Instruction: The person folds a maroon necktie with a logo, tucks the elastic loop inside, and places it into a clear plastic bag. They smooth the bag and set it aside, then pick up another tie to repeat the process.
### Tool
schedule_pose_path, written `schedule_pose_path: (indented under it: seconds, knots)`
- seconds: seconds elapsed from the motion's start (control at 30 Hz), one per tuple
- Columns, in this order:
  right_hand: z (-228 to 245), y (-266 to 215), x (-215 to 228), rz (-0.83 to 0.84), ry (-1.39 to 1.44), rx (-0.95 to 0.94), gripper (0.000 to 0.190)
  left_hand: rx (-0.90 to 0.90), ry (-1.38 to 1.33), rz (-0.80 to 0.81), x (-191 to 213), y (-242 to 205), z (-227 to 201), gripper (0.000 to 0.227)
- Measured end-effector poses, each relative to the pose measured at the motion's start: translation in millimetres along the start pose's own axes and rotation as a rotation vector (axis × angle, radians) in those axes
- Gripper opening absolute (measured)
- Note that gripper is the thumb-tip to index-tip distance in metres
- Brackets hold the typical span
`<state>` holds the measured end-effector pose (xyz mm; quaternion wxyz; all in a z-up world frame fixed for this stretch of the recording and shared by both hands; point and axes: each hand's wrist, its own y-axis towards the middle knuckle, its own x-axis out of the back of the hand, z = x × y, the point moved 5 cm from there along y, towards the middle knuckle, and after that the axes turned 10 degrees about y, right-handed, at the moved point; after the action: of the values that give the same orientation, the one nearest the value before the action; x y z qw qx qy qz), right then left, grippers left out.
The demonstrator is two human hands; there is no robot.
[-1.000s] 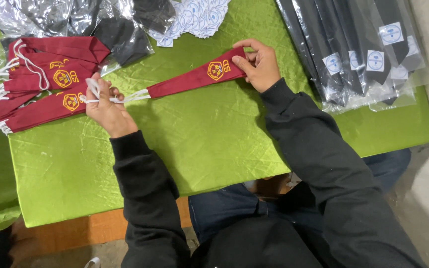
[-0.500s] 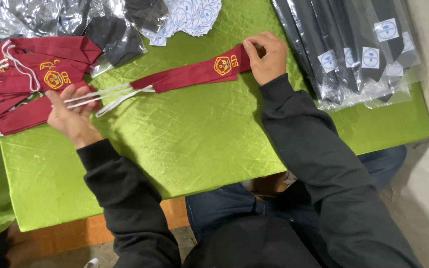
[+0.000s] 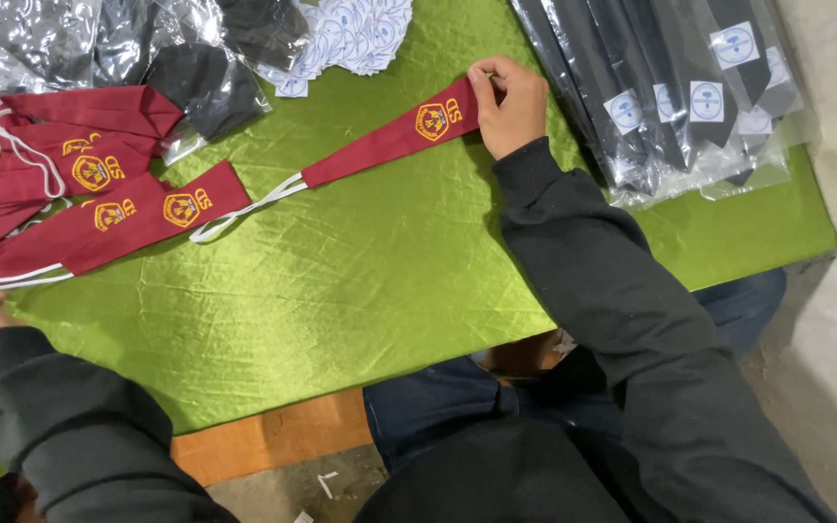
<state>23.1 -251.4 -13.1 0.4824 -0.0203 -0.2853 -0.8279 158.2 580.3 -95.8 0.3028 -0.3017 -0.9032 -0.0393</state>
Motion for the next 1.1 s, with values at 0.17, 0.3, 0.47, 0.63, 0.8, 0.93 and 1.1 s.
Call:
schedule_pose_path:
  seconds: [0.17, 0.3, 0.47, 0.63, 0.8, 0.93, 1.1]
  knots:
    - [-6.4, 0.6, 0.4, -0.004, 0.012, -0.034, 0.018, -0.579, 0.456, 0.188, 0.5, -75.4, -46.0, 0.037]
    - [-6.0, 0.1, -2.8, 0.020, 0.006, -0.021, 0.020, -0.963, 0.948, -0.435, 26.3, -205.1, -90.5, 0.041]
    - [-4.3, -1.6, -0.5, -0.005, 0.058, -0.021, 0.020, -1.309, 0.707, -0.266, -40.5, -353.1, -111.5, 0.046]
    - [-4.6, 0.0, 1.1, -0.025, 0.099, -0.024, 0.017, -1.609, 0.551, 0.039, -72.7, -386.6, -123.8, 0.040]
    - [-4.0, -0.6, -0.5, 0.013, 0.101, -0.009, 0.019, -1.519, 0.537, -0.021, -78.0, -349.6, -112.6, 0.026]
    - [-6.0, -0.7, -0.5, 0.018, 0.104, -0.027, 0.019, -1.254, 0.586, -0.254, -38.3, -307.4, -108.3, 0.035]
    - [-3.0, -0.3, -3.2, 0.054, 0.120, -0.015, 0.020, -1.054, 0.612, -0.190, -22.7, -246.2, -67.5, 0.029]
